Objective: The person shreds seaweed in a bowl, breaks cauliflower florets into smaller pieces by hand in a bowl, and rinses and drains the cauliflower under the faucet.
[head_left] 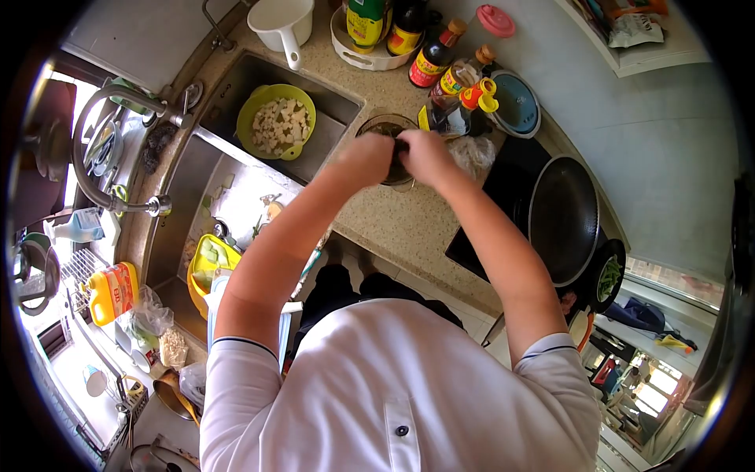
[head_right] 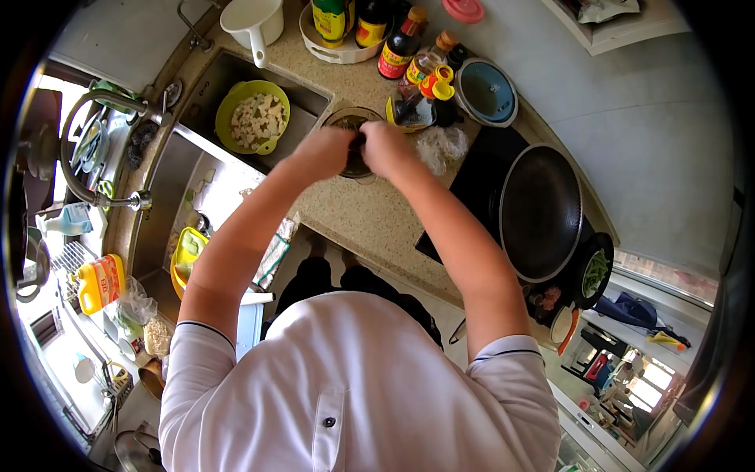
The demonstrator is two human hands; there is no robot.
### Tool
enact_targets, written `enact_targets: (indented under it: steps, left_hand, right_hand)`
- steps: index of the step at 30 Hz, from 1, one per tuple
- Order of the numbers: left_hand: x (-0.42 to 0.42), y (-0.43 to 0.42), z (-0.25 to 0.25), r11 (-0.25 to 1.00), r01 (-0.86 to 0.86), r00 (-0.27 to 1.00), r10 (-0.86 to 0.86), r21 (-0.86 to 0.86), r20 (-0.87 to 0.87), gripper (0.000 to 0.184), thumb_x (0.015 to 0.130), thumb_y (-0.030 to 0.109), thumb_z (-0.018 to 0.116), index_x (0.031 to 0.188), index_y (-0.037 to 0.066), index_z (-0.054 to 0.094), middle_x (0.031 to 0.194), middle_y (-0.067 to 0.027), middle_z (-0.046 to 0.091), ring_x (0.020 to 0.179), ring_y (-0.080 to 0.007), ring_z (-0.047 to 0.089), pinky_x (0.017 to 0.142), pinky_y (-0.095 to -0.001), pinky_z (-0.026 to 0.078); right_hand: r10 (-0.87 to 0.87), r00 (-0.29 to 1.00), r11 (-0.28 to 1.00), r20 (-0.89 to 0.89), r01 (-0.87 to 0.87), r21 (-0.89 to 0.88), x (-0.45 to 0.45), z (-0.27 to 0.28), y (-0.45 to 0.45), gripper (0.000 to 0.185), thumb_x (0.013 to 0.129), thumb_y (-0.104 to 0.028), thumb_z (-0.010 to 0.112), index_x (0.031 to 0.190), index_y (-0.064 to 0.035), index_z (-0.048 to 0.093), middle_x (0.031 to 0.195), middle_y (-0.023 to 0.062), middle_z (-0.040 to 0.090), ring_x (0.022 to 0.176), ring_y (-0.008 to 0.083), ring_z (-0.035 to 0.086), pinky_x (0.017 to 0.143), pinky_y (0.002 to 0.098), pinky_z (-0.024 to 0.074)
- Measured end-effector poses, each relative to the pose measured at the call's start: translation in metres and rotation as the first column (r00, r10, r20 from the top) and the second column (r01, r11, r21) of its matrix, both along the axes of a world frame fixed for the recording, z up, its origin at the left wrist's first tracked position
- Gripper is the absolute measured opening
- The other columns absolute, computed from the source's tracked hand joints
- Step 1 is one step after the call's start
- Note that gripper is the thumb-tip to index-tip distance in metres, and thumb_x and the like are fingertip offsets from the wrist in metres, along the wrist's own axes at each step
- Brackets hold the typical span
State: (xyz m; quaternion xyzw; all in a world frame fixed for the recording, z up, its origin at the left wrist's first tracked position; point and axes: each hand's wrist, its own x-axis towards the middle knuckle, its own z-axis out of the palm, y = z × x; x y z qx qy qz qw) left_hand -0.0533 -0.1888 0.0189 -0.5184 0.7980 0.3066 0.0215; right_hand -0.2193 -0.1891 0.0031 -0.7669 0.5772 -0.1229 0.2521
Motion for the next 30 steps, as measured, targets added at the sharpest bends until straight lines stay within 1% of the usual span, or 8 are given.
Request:
enact_targets:
  steps: [2, 4, 8, 10, 13, 24, 28, 30]
  left_hand:
    - [-0.011, 0.016, -0.015, 0.983, 0.180, 0.971, -0.184, 0.041, 0.154, 0.032, 0.084, 0.007, 0.055, 0.113, -0.002, 0.065, 0.131, -0.0273, 0.054, 0.110, -0.0399, 0.061, 0.094, -0.0461, 0.049]
    - [-0.012, 0.030, -0.039, 0.947, 0.304, 0.919, -0.263, -0.104, 0.294, 0.041, 0.092, 0.021, 0.051, 0.126, 0.000, 0.059, 0.147, -0.0282, 0.038, 0.125, -0.0419, 0.051, 0.108, -0.0507, 0.035]
    - [-0.013, 0.044, -0.027, 0.983, 0.149, 0.973, -0.127, -0.106, 0.195, 0.053, 0.098, 0.039, 0.043, 0.135, 0.002, 0.052, 0.150, -0.0283, 0.034, 0.131, -0.0410, 0.043, 0.114, -0.0524, 0.021]
    - [-0.016, 0.051, -0.012, 0.969, 0.246, 0.922, -0.224, -0.031, 0.315, 0.063, 0.099, 0.050, 0.036, 0.139, 0.001, 0.047, 0.146, -0.0280, 0.039, 0.130, -0.0421, 0.045, 0.114, -0.0538, 0.021]
    - [-0.017, 0.061, 0.021, 0.963, 0.266, 0.904, -0.236, -0.037, 0.358, 0.061, 0.098, 0.048, 0.041, 0.134, 0.000, 0.050, 0.136, -0.0250, 0.050, 0.126, -0.0395, 0.049, 0.114, -0.0547, 0.019]
    - [-0.026, 0.083, -0.039, 0.954, 0.256, 0.947, -0.215, -0.158, 0.240, 0.034, 0.087, 0.016, 0.055, 0.117, 0.002, 0.059, 0.117, -0.0186, 0.060, 0.115, -0.0349, 0.056, 0.114, -0.0537, 0.024]
    - [-0.033, 0.101, -0.028, 0.957, 0.242, 0.959, -0.211, -0.158, 0.191, 0.034, 0.085, 0.012, 0.056, 0.116, 0.000, 0.059, 0.114, -0.0182, 0.060, 0.114, -0.0356, 0.056, 0.113, -0.0543, 0.024]
    - [-0.034, 0.110, -0.021, 0.938, 0.203, 0.967, -0.145, -0.283, 0.211, 0.034, 0.084, 0.012, 0.057, 0.116, -0.001, 0.058, 0.113, -0.0184, 0.060, 0.113, -0.0353, 0.056, 0.113, -0.0545, 0.024]
  right_hand:
    - [0.283, 0.959, 0.959, -0.032, -0.283, 0.001, 0.001, -0.024, 0.005, 0.025, 0.073, -0.011, 0.074, 0.094, 0.0018, 0.068, 0.095, 0.0227, 0.067, 0.093, 0.0397, 0.064, 0.083, 0.0439, 0.0523]
    - [0.317, 0.948, 0.948, -0.037, -0.318, -0.020, -0.003, -0.031, 0.009, 0.025, 0.071, -0.009, 0.073, 0.092, 0.0032, 0.067, 0.099, 0.0227, 0.065, 0.097, 0.0403, 0.061, 0.084, 0.0437, 0.0516]
    - [0.221, 0.975, 0.967, 0.034, -0.214, -0.138, -0.002, -0.025, -0.001, 0.026, 0.070, -0.004, 0.068, 0.095, 0.0031, 0.067, 0.104, 0.0217, 0.064, 0.101, 0.0393, 0.060, 0.088, 0.0427, 0.0502]
    - [0.381, 0.924, 0.925, -0.033, -0.381, 0.006, -0.003, -0.036, -0.002, 0.026, 0.073, -0.006, 0.066, 0.098, 0.0014, 0.067, 0.104, 0.0210, 0.064, 0.100, 0.0389, 0.060, 0.089, 0.0429, 0.0494]
    - [0.309, 0.944, 0.942, -0.112, -0.320, -0.098, -0.005, -0.035, -0.013, 0.029, 0.076, -0.008, 0.065, 0.104, -0.0009, 0.066, 0.109, 0.0193, 0.063, 0.104, 0.0376, 0.059, 0.091, 0.0427, 0.0496]
    - [0.447, 0.846, 0.894, -0.291, -0.436, 0.106, -0.010, -0.031, 0.019, 0.043, 0.079, -0.009, 0.064, 0.121, -0.0051, 0.062, 0.123, 0.0183, 0.057, 0.112, 0.0376, 0.055, 0.095, 0.0418, 0.0476]
    - [0.430, 0.877, 0.903, -0.215, -0.419, 0.097, -0.026, -0.027, 0.041, 0.040, 0.082, -0.006, 0.059, 0.121, -0.0017, 0.060, 0.128, 0.0202, 0.055, 0.114, 0.0388, 0.055, 0.096, 0.0441, 0.0467]
    - [0.327, 0.942, 0.936, -0.069, -0.333, -0.117, -0.028, -0.025, 0.043, 0.033, 0.083, -0.004, 0.056, 0.115, 0.0017, 0.062, 0.123, 0.0219, 0.058, 0.109, 0.0395, 0.057, 0.095, 0.0441, 0.0473]
